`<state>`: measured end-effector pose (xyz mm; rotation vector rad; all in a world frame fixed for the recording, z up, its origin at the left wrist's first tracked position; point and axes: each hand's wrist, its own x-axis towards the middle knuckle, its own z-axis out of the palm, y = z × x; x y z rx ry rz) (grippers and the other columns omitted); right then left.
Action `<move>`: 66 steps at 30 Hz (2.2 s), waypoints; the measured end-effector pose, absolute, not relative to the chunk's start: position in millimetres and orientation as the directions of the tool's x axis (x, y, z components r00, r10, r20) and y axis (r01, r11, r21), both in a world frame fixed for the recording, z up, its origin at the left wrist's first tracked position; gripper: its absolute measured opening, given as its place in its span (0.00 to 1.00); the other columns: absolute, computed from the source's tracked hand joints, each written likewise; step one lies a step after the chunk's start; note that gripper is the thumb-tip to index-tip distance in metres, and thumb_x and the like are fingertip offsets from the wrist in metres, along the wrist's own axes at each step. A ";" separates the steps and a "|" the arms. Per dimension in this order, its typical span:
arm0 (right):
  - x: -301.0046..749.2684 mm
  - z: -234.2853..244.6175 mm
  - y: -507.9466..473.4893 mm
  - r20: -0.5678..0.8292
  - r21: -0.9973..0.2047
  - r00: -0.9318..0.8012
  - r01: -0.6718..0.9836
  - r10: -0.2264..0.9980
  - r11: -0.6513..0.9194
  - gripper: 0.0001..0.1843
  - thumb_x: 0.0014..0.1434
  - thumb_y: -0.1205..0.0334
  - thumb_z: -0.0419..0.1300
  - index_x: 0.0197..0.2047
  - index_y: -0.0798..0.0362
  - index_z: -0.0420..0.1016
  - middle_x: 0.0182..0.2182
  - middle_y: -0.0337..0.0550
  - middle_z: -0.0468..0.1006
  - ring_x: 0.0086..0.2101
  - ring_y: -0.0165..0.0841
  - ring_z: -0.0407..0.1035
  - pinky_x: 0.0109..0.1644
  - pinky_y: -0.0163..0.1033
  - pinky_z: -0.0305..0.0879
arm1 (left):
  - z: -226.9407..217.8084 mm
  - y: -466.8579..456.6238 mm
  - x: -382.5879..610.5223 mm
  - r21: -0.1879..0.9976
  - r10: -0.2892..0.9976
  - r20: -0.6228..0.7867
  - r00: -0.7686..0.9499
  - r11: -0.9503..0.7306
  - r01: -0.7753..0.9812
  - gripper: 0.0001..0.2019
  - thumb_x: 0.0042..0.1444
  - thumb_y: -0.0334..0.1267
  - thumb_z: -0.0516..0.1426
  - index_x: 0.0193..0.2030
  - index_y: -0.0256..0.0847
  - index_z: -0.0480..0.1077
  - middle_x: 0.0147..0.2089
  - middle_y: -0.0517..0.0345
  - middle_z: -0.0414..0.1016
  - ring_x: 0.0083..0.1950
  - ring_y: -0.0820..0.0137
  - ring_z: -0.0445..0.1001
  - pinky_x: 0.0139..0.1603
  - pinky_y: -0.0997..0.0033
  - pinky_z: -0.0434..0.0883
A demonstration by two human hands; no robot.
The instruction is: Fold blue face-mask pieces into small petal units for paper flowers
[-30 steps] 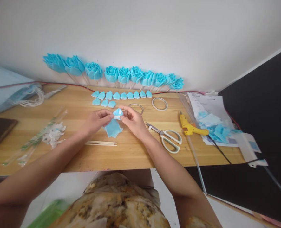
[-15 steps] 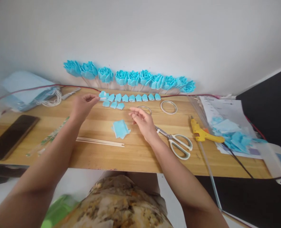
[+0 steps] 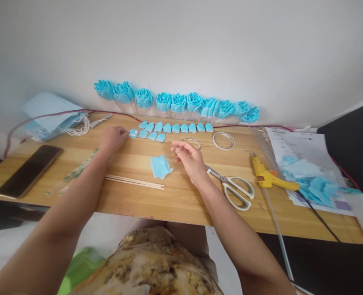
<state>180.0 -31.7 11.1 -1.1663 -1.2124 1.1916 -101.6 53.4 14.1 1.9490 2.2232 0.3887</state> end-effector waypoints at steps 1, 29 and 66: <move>180.1 11.2 -31.7 0.036 -0.999 0.000 -0.019 0.999 0.036 0.16 0.54 0.53 0.66 0.45 0.50 0.81 0.38 0.44 0.82 0.38 0.33 0.72 0.34 0.36 0.71 | 14.2 53.3 -101.5 0.296 0.989 0.052 -0.138 0.116 0.948 0.17 0.61 0.41 0.51 0.42 0.38 0.80 0.46 0.40 0.82 0.47 0.51 0.77 0.40 0.62 0.65; 179.0 9.9 -40.0 0.351 -0.672 -0.401 0.521 0.846 0.526 0.10 0.63 0.64 0.59 0.45 0.48 0.81 0.38 0.43 0.83 0.39 0.37 0.75 0.46 0.45 0.68 | 18.2 33.7 -65.5 0.474 0.940 0.296 0.168 -0.297 0.829 0.10 0.61 0.38 0.54 0.34 0.42 0.76 0.35 0.51 0.78 0.37 0.61 0.70 0.37 0.64 0.57; 173.2 8.2 -38.0 0.094 -0.746 -0.309 0.607 0.946 0.272 0.11 0.61 0.59 0.56 0.30 0.53 0.74 0.25 0.38 0.74 0.27 0.29 0.63 0.33 0.35 0.54 | 49.0 -14.6 -37.2 0.804 0.631 -0.015 0.776 -0.453 0.384 0.14 0.65 0.44 0.55 0.48 0.42 0.79 0.48 0.55 0.84 0.47 0.65 0.80 0.48 0.70 0.71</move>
